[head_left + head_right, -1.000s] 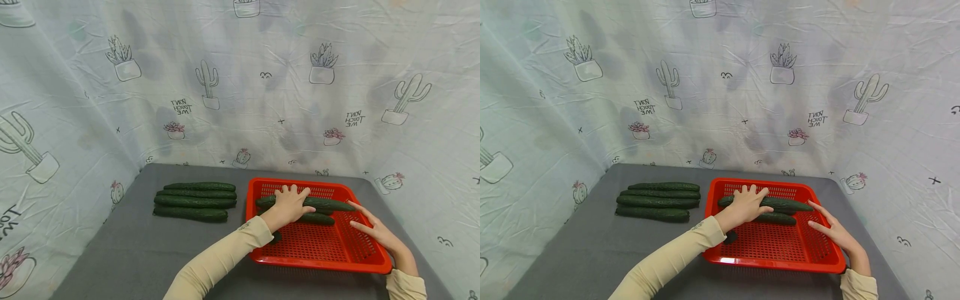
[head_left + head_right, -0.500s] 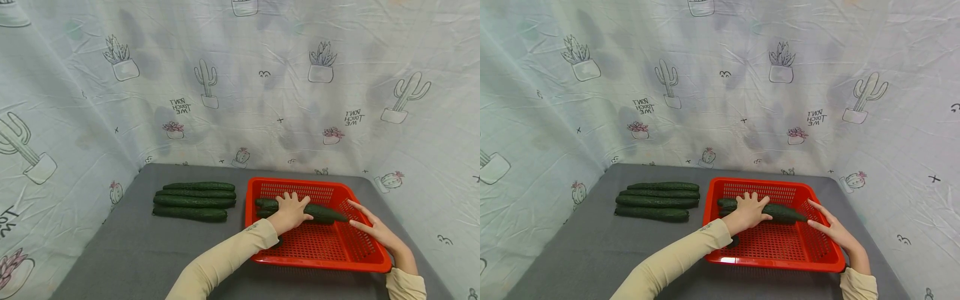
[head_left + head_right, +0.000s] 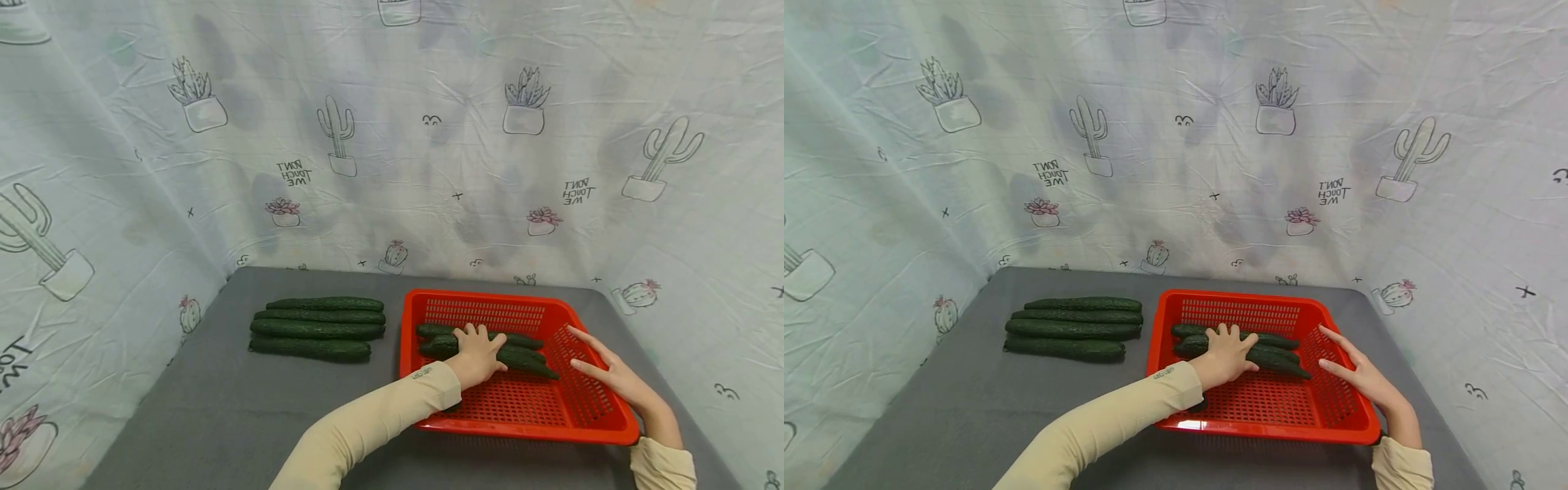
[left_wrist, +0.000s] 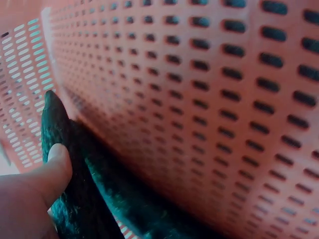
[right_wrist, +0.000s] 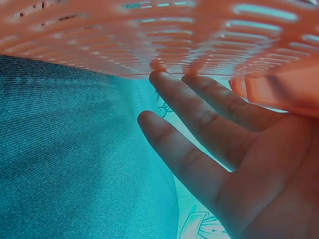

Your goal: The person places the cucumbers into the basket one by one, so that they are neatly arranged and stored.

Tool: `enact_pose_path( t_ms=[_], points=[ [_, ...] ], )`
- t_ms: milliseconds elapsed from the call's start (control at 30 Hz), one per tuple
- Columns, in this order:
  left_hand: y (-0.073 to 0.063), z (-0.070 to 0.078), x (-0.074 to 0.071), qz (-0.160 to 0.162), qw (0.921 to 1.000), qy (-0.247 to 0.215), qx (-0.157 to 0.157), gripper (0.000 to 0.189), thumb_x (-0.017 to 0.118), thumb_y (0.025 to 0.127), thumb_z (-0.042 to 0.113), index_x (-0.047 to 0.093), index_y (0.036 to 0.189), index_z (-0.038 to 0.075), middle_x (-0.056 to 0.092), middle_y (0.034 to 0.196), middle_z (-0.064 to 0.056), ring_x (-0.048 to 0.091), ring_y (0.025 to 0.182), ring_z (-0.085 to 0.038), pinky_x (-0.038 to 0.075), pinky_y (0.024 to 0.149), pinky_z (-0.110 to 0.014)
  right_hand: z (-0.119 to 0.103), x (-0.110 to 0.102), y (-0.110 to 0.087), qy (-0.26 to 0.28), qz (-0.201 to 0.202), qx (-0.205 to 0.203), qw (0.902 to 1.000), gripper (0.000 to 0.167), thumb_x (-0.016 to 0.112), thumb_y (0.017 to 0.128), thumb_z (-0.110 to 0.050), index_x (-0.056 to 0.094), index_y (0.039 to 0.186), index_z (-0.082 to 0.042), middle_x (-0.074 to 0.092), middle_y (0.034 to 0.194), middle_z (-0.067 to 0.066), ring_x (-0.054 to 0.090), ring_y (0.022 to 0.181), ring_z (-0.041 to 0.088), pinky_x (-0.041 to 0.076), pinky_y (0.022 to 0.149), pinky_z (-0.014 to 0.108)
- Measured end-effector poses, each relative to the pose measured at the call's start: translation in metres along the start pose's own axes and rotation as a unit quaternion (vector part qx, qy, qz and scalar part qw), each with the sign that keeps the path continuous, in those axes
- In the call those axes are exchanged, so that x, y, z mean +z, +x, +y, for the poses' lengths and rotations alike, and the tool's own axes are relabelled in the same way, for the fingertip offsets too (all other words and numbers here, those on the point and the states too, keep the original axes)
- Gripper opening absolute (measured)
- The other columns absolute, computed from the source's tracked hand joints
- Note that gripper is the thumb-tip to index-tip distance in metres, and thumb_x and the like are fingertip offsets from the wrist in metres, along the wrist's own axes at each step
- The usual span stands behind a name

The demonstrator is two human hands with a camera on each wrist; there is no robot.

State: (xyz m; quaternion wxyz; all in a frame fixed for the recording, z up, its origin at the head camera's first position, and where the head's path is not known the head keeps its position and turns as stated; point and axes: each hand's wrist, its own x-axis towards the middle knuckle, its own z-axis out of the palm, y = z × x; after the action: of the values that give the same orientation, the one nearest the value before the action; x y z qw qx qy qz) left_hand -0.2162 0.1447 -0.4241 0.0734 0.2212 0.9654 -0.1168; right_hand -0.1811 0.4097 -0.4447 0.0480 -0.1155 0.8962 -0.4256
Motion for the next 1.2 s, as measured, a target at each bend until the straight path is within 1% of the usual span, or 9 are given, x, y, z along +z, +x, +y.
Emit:
enact_pose_path(
  t_ms=[33, 100, 200, 333, 533, 733, 900, 1067, 1200],
  points=[
    [0.001, 0.0, 0.001, -0.002, 1.0, 0.004, -0.002, 0.048, 0.036, 0.087, 0.063, 0.027, 0.13, 0.045, 0.042, 0.125, 0.003, 0.041, 0.121, -0.022, 0.04, 0.094, -0.04, -0.001, 0.0, 0.0, 0.002, 0.0, -0.002, 1.0, 0.062, 0.051, 0.095, -0.023, 0.019, 0.149, -0.023, 0.017, 0.15, 0.019, 0.023, 0.129, 0.005, 0.027, 0.088, 0.066],
    [0.002, 0.001, 0.005, -0.005, 0.9999, 0.005, -0.01, 0.049, 0.036, 0.085, 0.066, 0.028, 0.129, 0.045, 0.042, 0.124, 0.003, 0.041, 0.12, -0.022, 0.04, 0.095, -0.039, -0.001, 0.0, -0.001, -0.002, 0.001, -0.005, 1.0, 0.062, 0.051, 0.095, -0.023, 0.02, 0.149, -0.023, 0.018, 0.15, 0.02, 0.024, 0.12, -0.009, 0.028, 0.088, 0.066],
    [0.005, 0.001, 0.009, -0.008, 0.9998, -0.003, -0.018, 0.049, 0.036, 0.084, 0.068, 0.03, 0.127, 0.045, 0.043, 0.121, 0.004, 0.042, 0.117, -0.021, 0.039, 0.094, -0.039, -0.001, 0.0, 0.0, -0.005, 0.003, -0.009, 0.9999, 0.062, 0.052, 0.095, -0.022, 0.021, 0.148, -0.022, 0.02, 0.149, 0.02, 0.022, 0.113, -0.018, 0.029, 0.088, 0.066],
    [0.007, 0.001, 0.013, -0.004, 0.9996, -0.018, -0.019, 0.048, 0.039, 0.083, 0.068, 0.032, 0.124, 0.044, 0.043, 0.119, 0.003, 0.043, 0.117, -0.021, 0.039, 0.095, -0.039, 0.0, 0.0, 0.0, -0.007, 0.003, -0.011, 0.9999, 0.062, 0.052, 0.095, -0.022, 0.021, 0.148, -0.021, 0.019, 0.15, 0.019, 0.021, 0.111, -0.021, 0.028, 0.088, 0.067],
    [0.005, -0.001, 0.015, 0.003, 0.9999, -0.011, -0.01, 0.045, 0.041, 0.084, 0.065, 0.033, 0.122, 0.042, 0.043, 0.119, 0.003, 0.044, 0.115, -0.021, 0.04, 0.093, -0.039, -0.001, 0.0, 0.0, 0.003, 0.002, -0.017, 0.9998, 0.062, 0.051, 0.095, -0.02, 0.02, 0.149, -0.021, 0.017, 0.152, 0.013, 0.018, 0.112, -0.023, 0.024, 0.088, 0.068],
    [0.004, 0.0, 0.016, 0.007, 0.9998, 0.017, -0.009, 0.048, 0.042, 0.084, 0.066, 0.03, 0.124, 0.043, 0.042, 0.121, 0.004, 0.044, 0.112, -0.019, 0.041, 0.09, -0.037, -0.001, -0.001, 0.0, 0.005, 0.0, -0.014, 0.9999, 0.061, 0.05, 0.096, -0.021, 0.019, 0.149, -0.022, 0.016, 0.152, 0.016, 0.02, 0.112, -0.021, 0.026, 0.088, 0.068],
    [0.006, 0.002, 0.018, -0.005, 0.9991, 0.04, -0.01, 0.046, 0.043, 0.084, 0.065, 0.03, 0.121, 0.042, 0.041, 0.117, 0.005, 0.043, 0.104, -0.018, 0.041, 0.084, -0.036, -0.001, -0.001, 0.0, 0.003, -0.001, -0.014, 0.9999, 0.061, 0.05, 0.096, -0.021, 0.019, 0.149, -0.023, 0.017, 0.152, 0.015, 0.02, 0.112, -0.021, 0.027, 0.088, 0.067],
    [0.007, 0.002, 0.018, -0.005, 0.9992, 0.038, -0.009, 0.044, 0.044, 0.083, 0.065, 0.032, 0.117, 0.039, 0.04, 0.11, 0.004, 0.04, 0.096, -0.018, 0.039, 0.08, -0.036, -0.001, 0.0, 0.0, 0.005, -0.002, -0.01, 0.9999, 0.061, 0.05, 0.096, -0.021, 0.02, 0.149, -0.022, 0.017, 0.151, 0.018, 0.02, 0.112, -0.021, 0.027, 0.088, 0.067],
    [0.007, 0.0, 0.018, 0.005, 0.9996, 0.029, 0.001, 0.047, 0.049, 0.082, 0.064, 0.032, 0.117, 0.038, 0.04, 0.113, 0.005, 0.041, 0.1, -0.018, 0.039, 0.084, -0.036, -0.001, 0.0, -0.001, -0.003, -0.002, -0.007, 1.0, 0.061, 0.05, 0.096, -0.022, 0.02, 0.149, -0.022, 0.018, 0.15, 0.02, 0.022, 0.112, -0.02, 0.031, 0.088, 0.065]
  ],
)
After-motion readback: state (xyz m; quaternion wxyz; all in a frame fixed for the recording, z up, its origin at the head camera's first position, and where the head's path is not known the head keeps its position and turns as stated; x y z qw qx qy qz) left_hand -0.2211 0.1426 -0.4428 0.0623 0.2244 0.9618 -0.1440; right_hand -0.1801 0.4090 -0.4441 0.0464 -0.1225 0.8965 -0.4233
